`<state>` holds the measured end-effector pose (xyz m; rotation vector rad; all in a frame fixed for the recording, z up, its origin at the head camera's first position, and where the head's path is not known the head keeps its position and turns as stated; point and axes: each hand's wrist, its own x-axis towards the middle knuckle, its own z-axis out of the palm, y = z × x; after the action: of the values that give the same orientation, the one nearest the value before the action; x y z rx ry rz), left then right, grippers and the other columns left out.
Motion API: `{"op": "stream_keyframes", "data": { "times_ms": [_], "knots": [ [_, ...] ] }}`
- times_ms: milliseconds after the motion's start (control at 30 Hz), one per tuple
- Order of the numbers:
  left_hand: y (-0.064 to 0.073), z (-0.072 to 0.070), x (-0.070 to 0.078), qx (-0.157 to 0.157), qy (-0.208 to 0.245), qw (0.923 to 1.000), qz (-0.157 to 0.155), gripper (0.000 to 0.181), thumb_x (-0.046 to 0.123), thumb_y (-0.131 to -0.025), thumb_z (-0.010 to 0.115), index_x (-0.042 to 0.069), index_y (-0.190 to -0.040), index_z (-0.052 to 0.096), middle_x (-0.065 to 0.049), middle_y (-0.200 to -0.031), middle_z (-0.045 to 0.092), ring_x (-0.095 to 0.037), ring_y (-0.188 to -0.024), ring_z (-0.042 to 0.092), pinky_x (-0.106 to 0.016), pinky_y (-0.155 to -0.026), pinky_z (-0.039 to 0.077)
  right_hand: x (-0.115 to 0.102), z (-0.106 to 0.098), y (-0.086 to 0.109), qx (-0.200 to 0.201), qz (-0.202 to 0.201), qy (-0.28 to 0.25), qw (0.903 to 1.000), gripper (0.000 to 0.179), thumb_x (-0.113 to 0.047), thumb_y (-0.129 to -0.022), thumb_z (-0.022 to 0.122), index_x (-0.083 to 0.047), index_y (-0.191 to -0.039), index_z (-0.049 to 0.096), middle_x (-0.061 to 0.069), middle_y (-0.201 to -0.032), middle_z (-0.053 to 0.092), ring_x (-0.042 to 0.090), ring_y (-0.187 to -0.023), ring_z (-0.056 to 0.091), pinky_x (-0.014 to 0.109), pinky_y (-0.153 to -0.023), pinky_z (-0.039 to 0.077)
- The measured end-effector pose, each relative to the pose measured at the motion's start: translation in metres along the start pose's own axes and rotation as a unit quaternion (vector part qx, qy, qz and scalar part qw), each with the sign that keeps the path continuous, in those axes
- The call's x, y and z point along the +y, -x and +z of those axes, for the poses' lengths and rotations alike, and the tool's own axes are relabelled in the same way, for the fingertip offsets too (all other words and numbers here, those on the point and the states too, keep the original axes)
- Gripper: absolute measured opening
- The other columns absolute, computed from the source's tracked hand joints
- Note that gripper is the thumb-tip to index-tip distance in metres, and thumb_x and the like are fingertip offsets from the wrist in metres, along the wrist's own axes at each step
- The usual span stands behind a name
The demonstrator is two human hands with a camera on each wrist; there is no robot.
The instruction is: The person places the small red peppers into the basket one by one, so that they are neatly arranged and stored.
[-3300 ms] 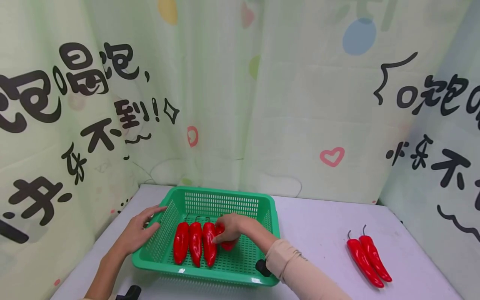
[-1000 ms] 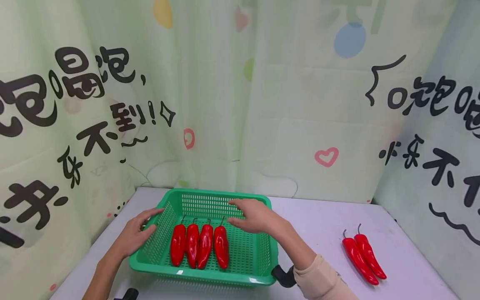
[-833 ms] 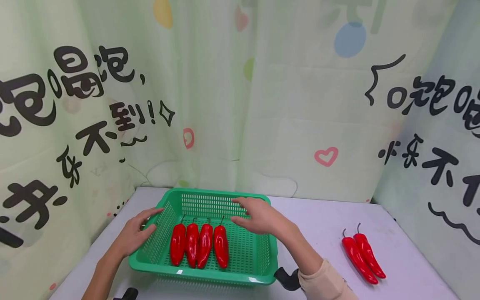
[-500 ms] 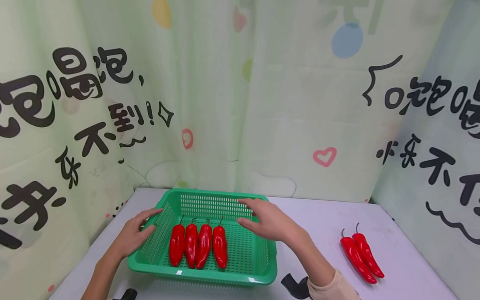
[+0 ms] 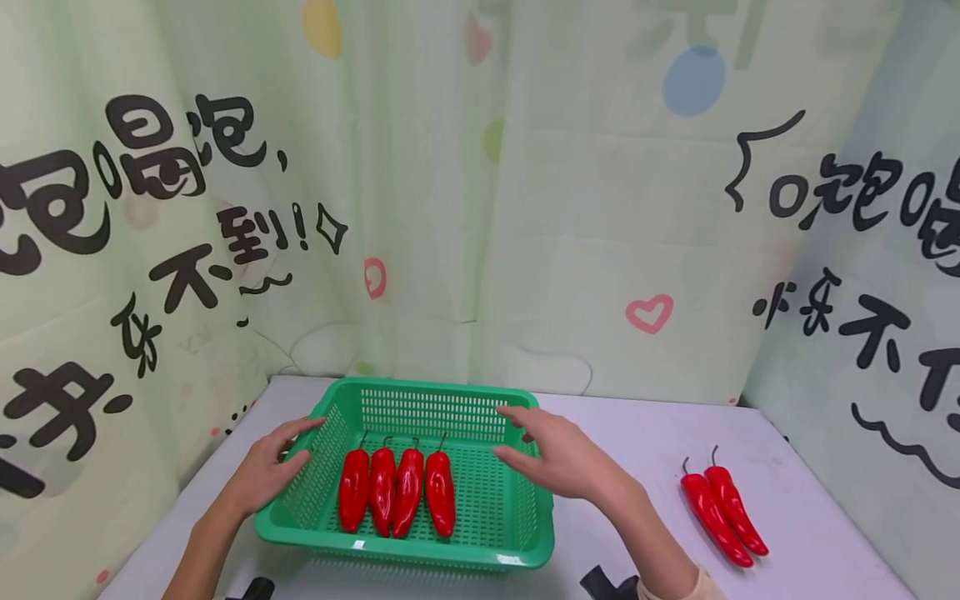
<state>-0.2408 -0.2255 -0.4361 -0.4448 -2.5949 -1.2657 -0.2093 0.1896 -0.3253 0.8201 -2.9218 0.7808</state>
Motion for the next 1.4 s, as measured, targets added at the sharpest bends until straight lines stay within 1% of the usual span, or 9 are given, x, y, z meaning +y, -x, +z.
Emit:
{"op": "stream_keyframes", "data": {
  "times_ms": [167, 333, 400, 667, 967, 1133, 1400],
  "knots": [
    [-0.001, -0.001, 0.000, 0.003, -0.003, 1.0000, 0.000, 0.045, 0.004, -0.098, 0.058, 0.002, -0.143, 0.058, -0.026, -0.148, 0.051, -0.040, -0.125, 0.058, -0.052, -0.094, 0.053, 0.008, -0.001, 0.007, 0.006, 0.016, 0.002, 0.9999, 0.065, -0.039, -0.094, 0.071, -0.005, -0.147, 0.053, 0.013, -0.133, 0.064, 0.028, -0.108, 0.067, 0.041, -0.080, 0.060],
    [-0.001, 0.000, -0.002, 0.004, -0.006, 1.0000, 0.002, 0.045, 0.004, -0.097, 0.058, 0.003, -0.143, 0.058, -0.026, -0.148, 0.051, -0.041, -0.125, 0.058, -0.052, -0.093, 0.053, 0.016, -0.002, 0.015, 0.015, 0.033, -0.001, 0.9993, 0.066, -0.038, -0.094, 0.072, -0.005, -0.147, 0.053, 0.018, -0.136, 0.062, 0.031, -0.110, 0.066, 0.045, -0.082, 0.060],
    [0.000, 0.001, -0.002, 0.004, -0.006, 1.0000, 0.003, 0.045, 0.004, -0.097, 0.058, 0.003, -0.143, 0.058, -0.025, -0.148, 0.052, -0.041, -0.125, 0.058, -0.052, -0.093, 0.053, 0.019, -0.003, 0.018, 0.019, 0.033, -0.002, 0.9993, 0.065, -0.038, -0.094, 0.071, -0.004, -0.146, 0.053, 0.019, -0.138, 0.061, 0.032, -0.110, 0.066, 0.046, -0.083, 0.060],
    [0.000, 0.001, -0.003, 0.004, -0.004, 1.0000, -0.001, 0.045, 0.005, -0.097, 0.057, 0.004, -0.143, 0.058, -0.024, -0.149, 0.052, -0.040, -0.124, 0.058, -0.052, -0.094, 0.053, 0.027, -0.008, 0.029, 0.037, 0.031, 0.005, 0.9988, 0.061, -0.032, -0.096, 0.071, -0.004, -0.147, 0.052, 0.016, -0.141, 0.060, 0.032, -0.110, 0.067, 0.045, -0.083, 0.060],
    [-0.002, 0.002, -0.004, 0.003, -0.007, 1.0000, -0.005, 0.046, 0.005, -0.097, 0.057, 0.003, -0.143, 0.058, -0.024, -0.149, 0.051, -0.040, -0.126, 0.057, -0.052, -0.095, 0.052, 0.039, -0.010, 0.039, 0.047, 0.045, 0.014, 0.9977, 0.061, -0.033, -0.095, 0.071, -0.004, -0.146, 0.053, 0.016, -0.140, 0.061, 0.031, -0.110, 0.067, 0.044, -0.083, 0.060],
    [-0.002, 0.001, -0.003, 0.001, -0.004, 1.0000, -0.008, 0.046, 0.005, -0.097, 0.057, 0.003, -0.143, 0.058, -0.025, -0.149, 0.051, -0.040, -0.126, 0.057, -0.052, -0.095, 0.052, 0.047, -0.009, 0.045, 0.052, 0.057, 0.016, 0.9969, 0.062, -0.033, -0.094, 0.073, -0.003, -0.145, 0.053, 0.018, -0.138, 0.061, 0.033, -0.109, 0.068, 0.045, -0.082, 0.060],
    [-0.002, 0.003, -0.003, 0.004, -0.013, 0.9999, -0.001, 0.046, 0.005, -0.097, 0.057, 0.002, -0.142, 0.058, -0.025, -0.148, 0.052, -0.040, -0.123, 0.059, -0.050, -0.093, 0.054, 0.060, -0.008, 0.057, 0.062, 0.075, 0.021, 0.9950, 0.061, -0.033, -0.095, 0.072, -0.002, -0.144, 0.054, 0.019, -0.137, 0.062, 0.033, -0.108, 0.068, 0.046, -0.082, 0.060]
  ]
}}
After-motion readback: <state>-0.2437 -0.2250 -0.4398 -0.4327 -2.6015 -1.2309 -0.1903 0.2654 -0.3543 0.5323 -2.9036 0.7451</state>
